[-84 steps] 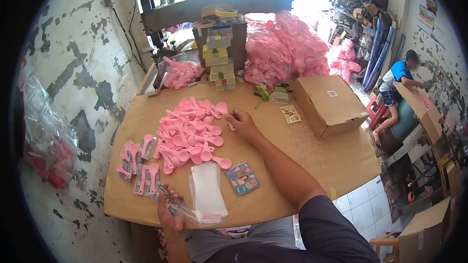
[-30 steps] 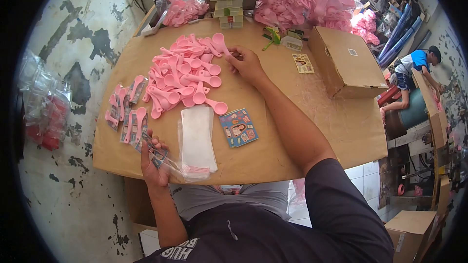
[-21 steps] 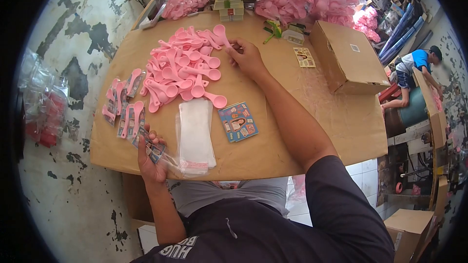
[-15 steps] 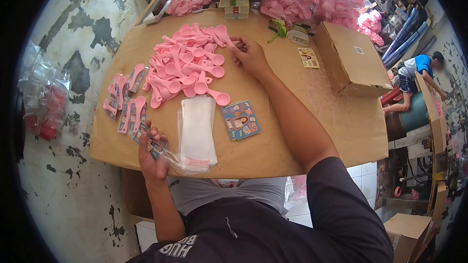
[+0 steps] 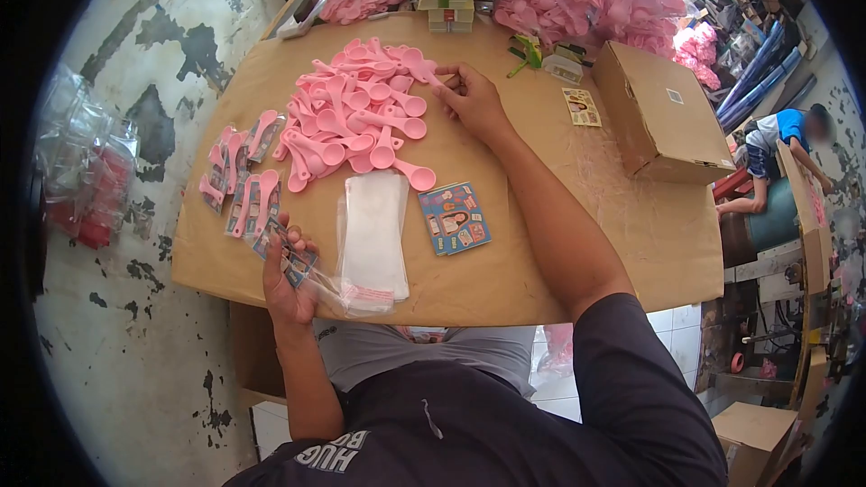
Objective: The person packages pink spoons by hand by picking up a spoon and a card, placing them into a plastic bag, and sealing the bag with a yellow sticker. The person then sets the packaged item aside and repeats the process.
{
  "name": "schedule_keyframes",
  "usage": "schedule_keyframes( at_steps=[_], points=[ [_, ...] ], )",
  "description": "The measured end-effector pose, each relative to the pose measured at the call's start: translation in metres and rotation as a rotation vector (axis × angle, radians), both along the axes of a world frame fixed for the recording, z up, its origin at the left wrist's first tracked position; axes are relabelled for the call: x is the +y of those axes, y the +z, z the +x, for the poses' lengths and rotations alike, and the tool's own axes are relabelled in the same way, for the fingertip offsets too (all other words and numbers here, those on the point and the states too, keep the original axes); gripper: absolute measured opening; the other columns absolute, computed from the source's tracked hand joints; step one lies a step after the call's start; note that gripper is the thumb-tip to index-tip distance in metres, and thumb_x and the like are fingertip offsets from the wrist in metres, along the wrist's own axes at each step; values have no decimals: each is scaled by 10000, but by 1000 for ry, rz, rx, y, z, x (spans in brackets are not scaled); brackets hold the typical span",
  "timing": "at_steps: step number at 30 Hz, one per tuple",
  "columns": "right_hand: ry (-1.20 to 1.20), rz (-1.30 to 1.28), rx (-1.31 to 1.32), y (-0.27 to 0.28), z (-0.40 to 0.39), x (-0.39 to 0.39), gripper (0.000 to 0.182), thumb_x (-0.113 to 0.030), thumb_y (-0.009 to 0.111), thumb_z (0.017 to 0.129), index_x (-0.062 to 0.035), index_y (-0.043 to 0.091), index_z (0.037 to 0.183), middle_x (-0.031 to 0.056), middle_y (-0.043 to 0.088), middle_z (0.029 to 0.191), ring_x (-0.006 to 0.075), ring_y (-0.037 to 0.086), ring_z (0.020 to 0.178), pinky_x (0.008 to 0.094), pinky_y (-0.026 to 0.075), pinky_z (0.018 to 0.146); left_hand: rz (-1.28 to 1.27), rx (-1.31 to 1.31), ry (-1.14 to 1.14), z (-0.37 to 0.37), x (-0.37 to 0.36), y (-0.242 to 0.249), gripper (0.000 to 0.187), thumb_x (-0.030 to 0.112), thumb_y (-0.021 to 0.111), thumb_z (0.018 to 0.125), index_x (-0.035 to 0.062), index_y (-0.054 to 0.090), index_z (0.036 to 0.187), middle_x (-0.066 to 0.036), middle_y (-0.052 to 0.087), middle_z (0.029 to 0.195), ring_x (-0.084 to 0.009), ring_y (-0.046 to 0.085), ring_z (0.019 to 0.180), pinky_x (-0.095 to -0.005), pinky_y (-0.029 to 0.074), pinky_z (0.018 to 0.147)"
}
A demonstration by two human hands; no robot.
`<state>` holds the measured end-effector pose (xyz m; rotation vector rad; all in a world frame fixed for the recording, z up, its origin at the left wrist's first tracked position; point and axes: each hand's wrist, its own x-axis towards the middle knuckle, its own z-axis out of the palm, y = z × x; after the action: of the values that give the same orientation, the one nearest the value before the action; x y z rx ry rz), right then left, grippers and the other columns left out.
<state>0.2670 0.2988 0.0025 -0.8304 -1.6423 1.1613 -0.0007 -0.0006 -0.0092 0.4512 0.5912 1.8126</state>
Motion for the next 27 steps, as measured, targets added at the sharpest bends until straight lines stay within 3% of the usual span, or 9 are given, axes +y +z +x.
schedule_keyframes(
  at_steps=[6,13,17,21,23,24,27],
  points=[
    [1,3,-8,0,-1,3,291,-120,703,971,-2,624,1225,5,637,835,63,596,643,216,477,554,-1,-39,-8,2,2,5,448,180,627,1035,-16,473,1408,-79,581,1014,-150,599,918,-314,537,916],
    [-138,113,84,-4,-3,4,275,-136,719,962,13,652,1183,27,669,853,82,616,668,237,507,573,53,-34,36,0,1,-2,469,285,612,1049,10,478,1405,-68,629,1053,-166,619,938,-366,520,933],
    [-77,152,269,55,-24,-27,268,-149,713,972,15,665,1178,38,683,872,88,630,699,252,527,620,83,-24,149,9,4,2,454,313,594,1059,12,493,1383,-82,655,1072,-189,643,978,-397,520,977],
    [69,119,240,130,-33,-91,298,-129,688,984,40,631,1222,50,697,922,86,626,736,239,518,674,90,-29,216,12,4,12,465,342,591,1057,26,497,1385,-90,652,1083,-200,652,988,-410,538,998],
    [220,148,-53,148,-27,-119,283,-134,676,990,40,638,1210,49,704,925,78,615,743,227,503,687,122,-54,251,15,9,27,473,351,592,1055,28,497,1387,-89,650,1083,-199,653,989,-410,541,1005],
    [217,189,-142,152,-24,-136,236,-119,680,983,15,674,1176,1,663,832,74,603,686,244,516,654,148,-84,293,17,10,34,481,361,593,1053,30,497,1388,-89,647,1083,-198,654,990,-411,544,1012],
    [260,23,-371,133,3,-175,223,-116,684,978,-10,683,1175,-25,617,785,63,589,678,242,492,632,269,-100,353,15,13,47,476,366,575,1058,32,496,1389,-78,639,1097,-202,635,1022,-417,501,1077]
  ],
)
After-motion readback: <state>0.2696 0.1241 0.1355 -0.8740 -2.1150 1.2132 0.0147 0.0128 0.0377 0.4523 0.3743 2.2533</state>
